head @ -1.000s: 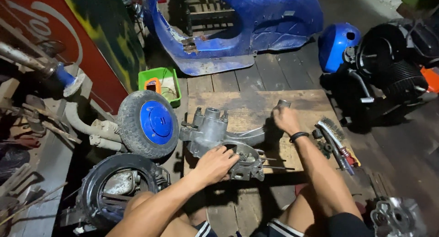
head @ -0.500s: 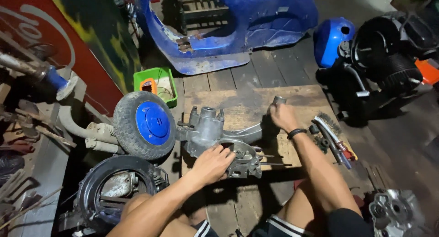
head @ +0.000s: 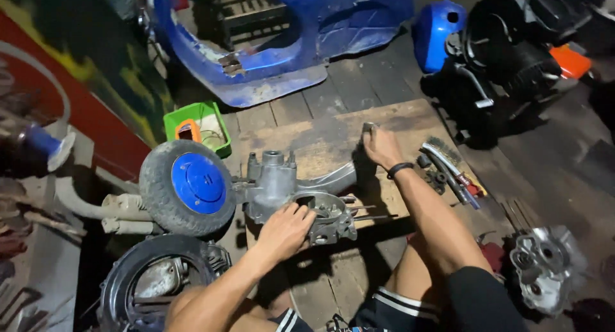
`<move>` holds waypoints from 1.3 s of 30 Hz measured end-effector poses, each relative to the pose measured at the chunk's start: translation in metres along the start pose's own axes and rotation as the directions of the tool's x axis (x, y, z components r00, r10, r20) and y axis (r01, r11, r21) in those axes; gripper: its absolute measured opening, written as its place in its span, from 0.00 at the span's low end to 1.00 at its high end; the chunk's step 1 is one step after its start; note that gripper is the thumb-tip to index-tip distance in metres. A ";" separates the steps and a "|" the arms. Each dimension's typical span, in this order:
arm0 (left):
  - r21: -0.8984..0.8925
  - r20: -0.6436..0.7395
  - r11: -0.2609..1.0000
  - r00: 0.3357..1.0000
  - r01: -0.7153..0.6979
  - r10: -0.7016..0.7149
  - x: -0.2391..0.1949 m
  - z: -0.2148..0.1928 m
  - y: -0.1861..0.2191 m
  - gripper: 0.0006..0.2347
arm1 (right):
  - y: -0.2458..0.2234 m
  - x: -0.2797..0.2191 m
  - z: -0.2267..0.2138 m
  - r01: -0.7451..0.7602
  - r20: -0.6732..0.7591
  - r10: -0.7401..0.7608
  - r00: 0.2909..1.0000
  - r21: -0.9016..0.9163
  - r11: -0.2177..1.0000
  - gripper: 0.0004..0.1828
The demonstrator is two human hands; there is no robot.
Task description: The person cleans and scrapes debris from a motorcycle engine casing using a wire brush and pliers.
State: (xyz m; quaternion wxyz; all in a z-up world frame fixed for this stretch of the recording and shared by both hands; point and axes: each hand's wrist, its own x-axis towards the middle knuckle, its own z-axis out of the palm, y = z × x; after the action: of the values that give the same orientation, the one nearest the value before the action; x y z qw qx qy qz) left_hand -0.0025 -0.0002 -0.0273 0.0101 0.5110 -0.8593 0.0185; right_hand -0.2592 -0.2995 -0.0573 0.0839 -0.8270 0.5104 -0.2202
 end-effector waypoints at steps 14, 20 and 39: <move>0.046 0.065 0.999 0.998 0.010 -0.013 -0.002 -0.021 0.007 0.27 | -0.005 -0.016 0.013 -0.066 0.138 0.034 0.990 0.234 0.970 0.18; 0.058 0.094 0.998 0.995 0.016 -0.021 -0.001 -0.019 0.006 0.27 | -0.014 -0.018 -0.008 -0.069 0.138 0.045 0.989 0.171 0.983 0.17; 0.024 0.036 1.000 0.999 -0.005 0.004 -0.001 -0.014 0.002 0.26 | -0.012 -0.022 0.006 -0.031 0.175 -0.011 0.984 0.237 0.971 0.15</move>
State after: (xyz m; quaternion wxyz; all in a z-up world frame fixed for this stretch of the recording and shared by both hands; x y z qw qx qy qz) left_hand -0.0033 0.0021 -0.0131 -0.0113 0.5093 -0.8603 0.0195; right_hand -0.2554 -0.2750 -0.0648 0.2287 -0.8244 0.4751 -0.2060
